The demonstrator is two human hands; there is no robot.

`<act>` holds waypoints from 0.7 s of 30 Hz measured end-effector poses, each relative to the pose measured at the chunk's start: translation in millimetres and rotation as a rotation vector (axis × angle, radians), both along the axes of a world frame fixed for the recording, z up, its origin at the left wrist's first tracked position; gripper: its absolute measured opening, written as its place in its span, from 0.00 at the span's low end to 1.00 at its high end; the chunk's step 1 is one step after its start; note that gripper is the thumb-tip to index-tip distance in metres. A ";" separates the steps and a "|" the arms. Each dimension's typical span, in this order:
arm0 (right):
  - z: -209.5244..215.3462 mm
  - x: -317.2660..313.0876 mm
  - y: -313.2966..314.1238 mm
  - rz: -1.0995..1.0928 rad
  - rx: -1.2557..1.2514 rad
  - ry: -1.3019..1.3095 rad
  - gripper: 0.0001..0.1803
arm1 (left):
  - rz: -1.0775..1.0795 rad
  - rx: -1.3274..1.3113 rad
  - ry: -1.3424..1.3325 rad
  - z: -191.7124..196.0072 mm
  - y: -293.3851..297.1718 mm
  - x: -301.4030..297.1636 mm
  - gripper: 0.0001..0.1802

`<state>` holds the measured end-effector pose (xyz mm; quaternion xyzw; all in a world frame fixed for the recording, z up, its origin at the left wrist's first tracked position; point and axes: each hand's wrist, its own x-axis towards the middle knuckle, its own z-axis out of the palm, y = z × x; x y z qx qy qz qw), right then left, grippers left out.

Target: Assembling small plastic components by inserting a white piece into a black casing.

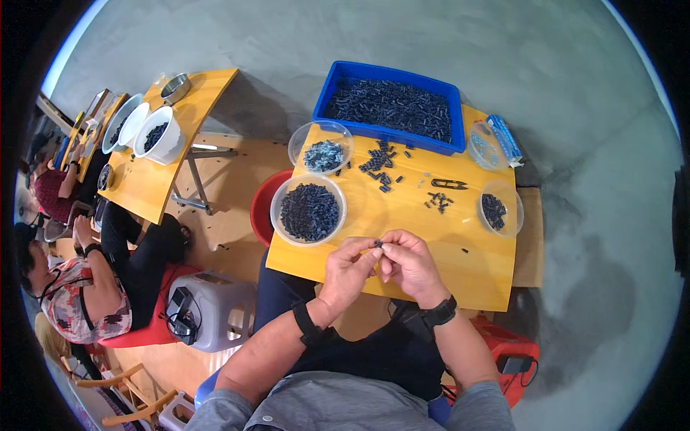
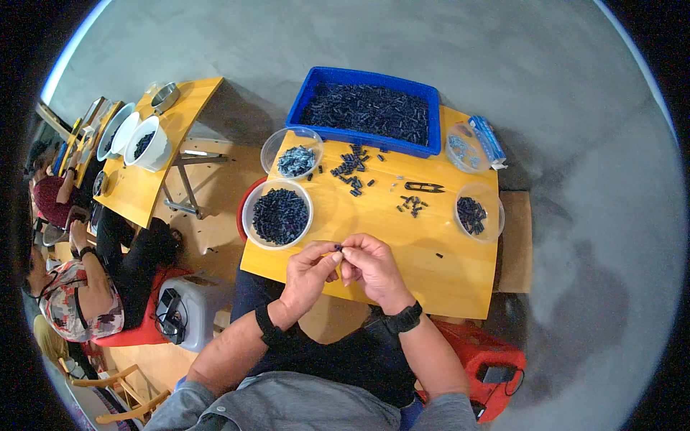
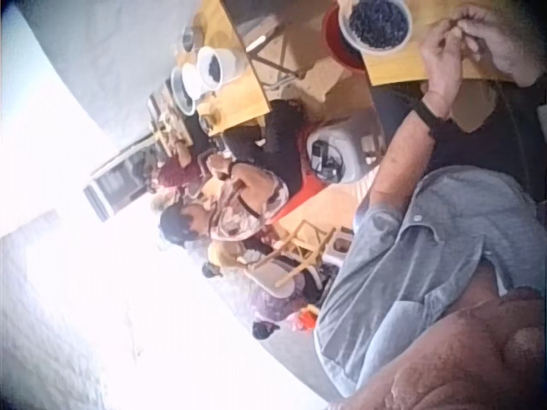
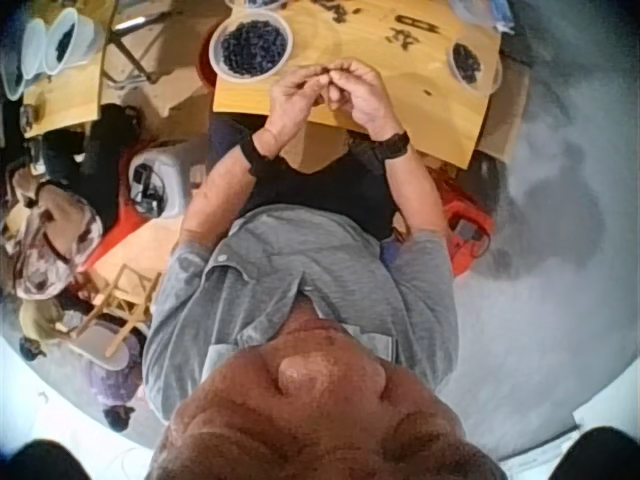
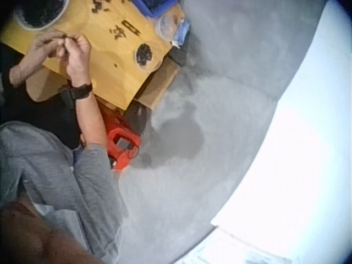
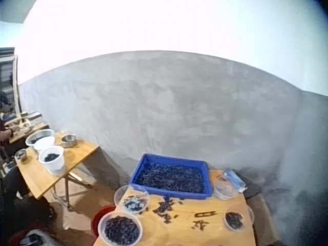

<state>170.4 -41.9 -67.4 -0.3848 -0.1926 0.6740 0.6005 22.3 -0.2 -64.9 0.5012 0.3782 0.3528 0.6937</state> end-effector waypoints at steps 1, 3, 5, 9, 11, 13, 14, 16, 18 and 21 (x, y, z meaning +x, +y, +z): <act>-0.8 -1.2 0.5 -0.001 0.010 0.015 0.04 | 0.026 -0.016 0.001 -1.4 -0.2 0.6 0.09; 1.8 -3.2 0.9 -0.006 0.018 0.018 0.03 | 0.049 -0.035 0.000 -2.3 -1.6 1.7 0.08; -1.9 -1.9 0.1 -0.009 0.024 0.010 0.03 | 0.084 -0.111 -0.058 -2.3 -3.2 3.1 0.08; -6.3 -3.3 0.9 -0.027 0.036 -0.053 0.02 | 0.092 -0.134 -0.061 -3.5 -0.7 6.9 0.07; -8.4 -5.8 1.1 -0.037 0.039 -0.071 0.02 | 0.115 -0.193 -0.078 -1.6 -0.5 8.4 0.07; -8.4 -5.5 2.0 -0.047 0.042 -0.090 0.02 | 0.103 -0.192 -0.057 -3.3 2.6 9.5 0.07; -6.9 -4.8 2.5 -0.046 0.028 -0.115 0.02 | 0.093 -0.191 -0.034 -4.4 4.3 9.6 0.07; -6.0 -1.1 4.8 -0.043 0.014 -0.139 0.03 | 0.072 -0.156 -0.007 -10.7 7.4 7.1 0.07; -4.7 11.8 11.2 -0.046 -0.093 -0.553 0.04 | 0.056 -0.120 0.023 -18.0 11.6 2.7 0.07; -18.1 45.3 33.2 -0.248 -0.022 -1.261 0.05 | -0.029 -0.136 0.093 -30.4 13.7 -0.6 0.07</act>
